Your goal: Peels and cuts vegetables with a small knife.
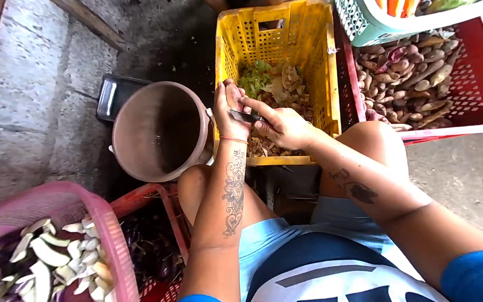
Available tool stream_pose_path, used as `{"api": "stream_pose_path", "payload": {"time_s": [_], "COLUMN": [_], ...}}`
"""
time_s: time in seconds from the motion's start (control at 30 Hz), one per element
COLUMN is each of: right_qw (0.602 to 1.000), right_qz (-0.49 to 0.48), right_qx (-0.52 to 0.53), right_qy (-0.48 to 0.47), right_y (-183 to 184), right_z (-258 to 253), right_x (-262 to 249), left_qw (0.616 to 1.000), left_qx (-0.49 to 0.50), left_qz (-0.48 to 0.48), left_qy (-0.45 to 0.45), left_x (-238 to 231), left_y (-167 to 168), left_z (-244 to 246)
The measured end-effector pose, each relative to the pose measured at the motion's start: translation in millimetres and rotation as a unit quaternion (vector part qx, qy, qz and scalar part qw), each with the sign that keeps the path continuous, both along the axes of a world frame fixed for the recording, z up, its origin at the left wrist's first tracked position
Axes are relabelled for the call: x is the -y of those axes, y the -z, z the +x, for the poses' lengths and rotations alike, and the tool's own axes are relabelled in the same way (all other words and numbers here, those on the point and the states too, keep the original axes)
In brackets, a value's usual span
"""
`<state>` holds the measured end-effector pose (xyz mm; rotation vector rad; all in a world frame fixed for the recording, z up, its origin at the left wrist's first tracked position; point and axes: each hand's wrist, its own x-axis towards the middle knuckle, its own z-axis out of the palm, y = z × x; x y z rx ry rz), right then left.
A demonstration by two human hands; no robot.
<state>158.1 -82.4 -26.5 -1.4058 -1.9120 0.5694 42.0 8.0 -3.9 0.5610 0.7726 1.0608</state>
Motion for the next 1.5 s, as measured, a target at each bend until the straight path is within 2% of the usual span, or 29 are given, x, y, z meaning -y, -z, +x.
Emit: {"api": "stream_pose_path", "payload": {"time_s": [0.53, 0.73, 0.93, 1.5], "right_qw": [0.999, 0.997, 0.998, 0.997], "right_qz": [0.019, 0.009, -0.056, -0.048], "right_qx": [0.045, 0.043, 0.029, -0.032], "right_qy": [0.023, 0.059, 0.03, 0.049], "right_y": [4, 2, -6, -3], "right_z": [-5, -5, 4, 6], "right_x": [0, -1, -2, -4], "left_qw": [0.999, 0.999, 0.997, 0.984], "left_qx": [0.02, 0.006, -0.023, -0.072], "left_qz": [-0.009, 0.011, 0.074, 0.164], "left_qy": [-0.03, -0.043, -0.01, -0.017], "left_x": [6, 7, 3, 7], "left_y": [-5, 4, 9, 8], "left_z": [4, 8, 6, 6]}}
